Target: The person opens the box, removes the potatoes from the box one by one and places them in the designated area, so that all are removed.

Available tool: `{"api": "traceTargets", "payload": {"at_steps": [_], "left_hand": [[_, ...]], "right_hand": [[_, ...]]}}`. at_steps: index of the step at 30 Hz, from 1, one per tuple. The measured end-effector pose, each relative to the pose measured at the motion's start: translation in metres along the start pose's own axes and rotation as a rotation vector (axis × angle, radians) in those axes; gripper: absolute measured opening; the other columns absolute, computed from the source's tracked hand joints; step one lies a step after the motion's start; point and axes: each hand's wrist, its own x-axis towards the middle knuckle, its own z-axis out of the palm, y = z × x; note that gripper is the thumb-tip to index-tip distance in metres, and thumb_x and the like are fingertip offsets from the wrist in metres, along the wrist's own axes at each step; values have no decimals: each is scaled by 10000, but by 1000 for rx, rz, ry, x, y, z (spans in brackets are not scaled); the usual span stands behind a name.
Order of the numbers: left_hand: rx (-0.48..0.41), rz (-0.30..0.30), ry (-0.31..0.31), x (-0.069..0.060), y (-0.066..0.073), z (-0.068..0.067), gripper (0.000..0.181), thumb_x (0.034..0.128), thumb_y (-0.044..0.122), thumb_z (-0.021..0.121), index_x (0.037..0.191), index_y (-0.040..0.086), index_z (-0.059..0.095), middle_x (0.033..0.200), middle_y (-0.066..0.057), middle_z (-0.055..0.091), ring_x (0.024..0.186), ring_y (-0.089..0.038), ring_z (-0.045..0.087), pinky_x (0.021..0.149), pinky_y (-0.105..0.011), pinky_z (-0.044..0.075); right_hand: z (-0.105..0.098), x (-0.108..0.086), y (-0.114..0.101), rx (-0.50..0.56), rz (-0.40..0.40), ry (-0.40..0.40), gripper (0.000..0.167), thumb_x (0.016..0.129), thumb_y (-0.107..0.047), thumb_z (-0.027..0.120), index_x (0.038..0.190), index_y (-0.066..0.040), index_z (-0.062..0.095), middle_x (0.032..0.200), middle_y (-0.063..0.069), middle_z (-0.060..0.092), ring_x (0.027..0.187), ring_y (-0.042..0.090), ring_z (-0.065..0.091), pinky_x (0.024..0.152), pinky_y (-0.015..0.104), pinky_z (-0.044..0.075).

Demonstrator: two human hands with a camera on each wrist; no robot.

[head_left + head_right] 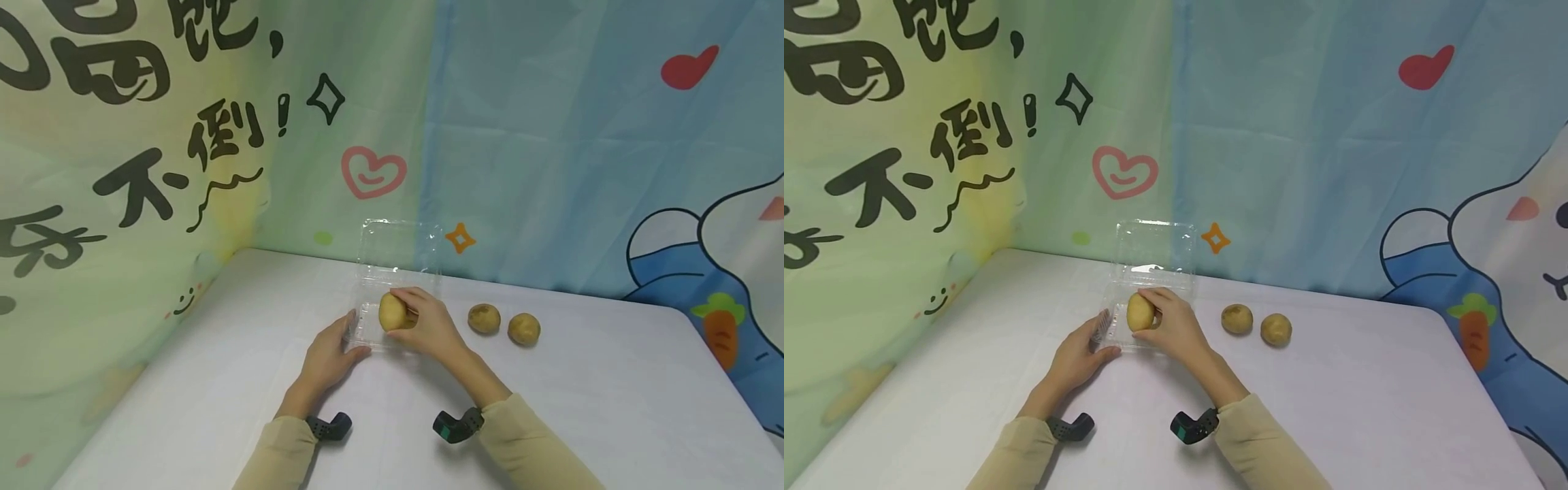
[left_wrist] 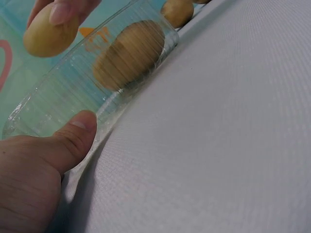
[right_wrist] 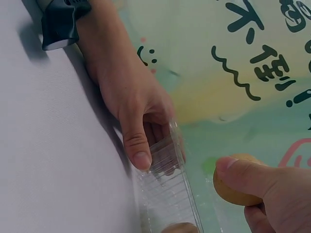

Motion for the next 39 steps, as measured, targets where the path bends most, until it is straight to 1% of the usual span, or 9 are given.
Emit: {"api": "traceTargets", "payload": {"at_steps": [5, 8, 13, 15, 18, 23, 27, 35, 39], "left_hand": [[10, 2, 2, 1, 1, 0, 820, 795, 406, 733, 1455, 81, 371, 1460, -105, 454, 1346, -287, 435, 1136, -430, 351], [17, -11, -1, 1, 3, 0, 821, 796, 417, 729, 1457, 89, 370, 1463, -102, 451, 1352, -285, 428, 1140, -429, 345], [19, -26, -7, -1, 4, -1, 825, 799, 433, 718, 1460, 90, 364, 1471, -102, 440, 1360, -286, 417, 1145, -432, 335], [16, -21, -7, -1, 3, -1, 828, 798, 436, 715, 1460, 88, 362, 1469, -103, 442, 1357, -286, 420, 1145, -431, 335], [13, -17, -6, -2, 2, -1, 831, 796, 444, 711, 1462, 92, 360, 1468, -98, 445, 1356, -282, 423, 1147, -430, 332], [14, -19, -2, -1, 2, 0, 831, 795, 448, 709, 1464, 102, 357, 1473, -88, 441, 1361, -274, 418, 1149, -428, 330], [16, -29, -10, -1, 0, 0, 836, 798, 463, 701, 1471, 117, 347, 1484, -76, 429, 1371, -264, 406, 1153, -421, 325], [20, -38, -14, 0, 2, 2, 827, 804, 463, 698, 1472, 120, 348, 1491, -68, 419, 1377, -261, 397, 1158, -420, 316], [14, -41, -11, -1, 2, 2, 825, 805, 458, 699, 1471, 120, 348, 1491, -70, 419, 1378, -264, 395, 1157, -425, 316]], "right_hand": [[-7, -11, 3, 14, 7, 22, 738, 646, -183, 884, 1314, -126, 575, 1300, 24, 585, 1223, 235, 544, 1041, 387, 469], [-10, -16, 4, 7, 15, 28, 743, 646, -202, 884, 1318, -137, 573, 1301, 11, 583, 1231, 226, 537, 1054, 396, 455], [-13, -23, 4, 85, 39, 32, 736, 650, -156, 876, 1317, -109, 568, 1303, 19, 570, 1219, 217, 549, 975, 304, 514], [-15, -25, 4, 117, 53, 30, 740, 649, -140, 873, 1320, -100, 563, 1310, 28, 561, 1216, 220, 554, 935, 266, 528], [-18, -28, 6, 135, 73, 29, 747, 653, -139, 868, 1328, -92, 552, 1327, 37, 547, 1224, 227, 549, 931, 248, 523], [-23, -35, 10, 164, 112, 27, 745, 670, -150, 859, 1342, -115, 537, 1346, 27, 525, 1251, 216, 526, 951, 240, 507], [-26, -42, 15, 193, 123, 46, 747, 681, -160, 852, 1350, -105, 523, 1350, 32, 520, 1269, 217, 512, 962, 248, 498], [-38, -59, 30, 221, 142, 97, 750, 697, -135, 841, 1365, -102, 502, 1366, 52, 514, 1290, 241, 499, 968, 246, 487], [-45, -69, 37, 213, 161, 127, 755, 694, -112, 841, 1367, -105, 500, 1348, 62, 518, 1279, 255, 510, 956, 252, 493]]}}
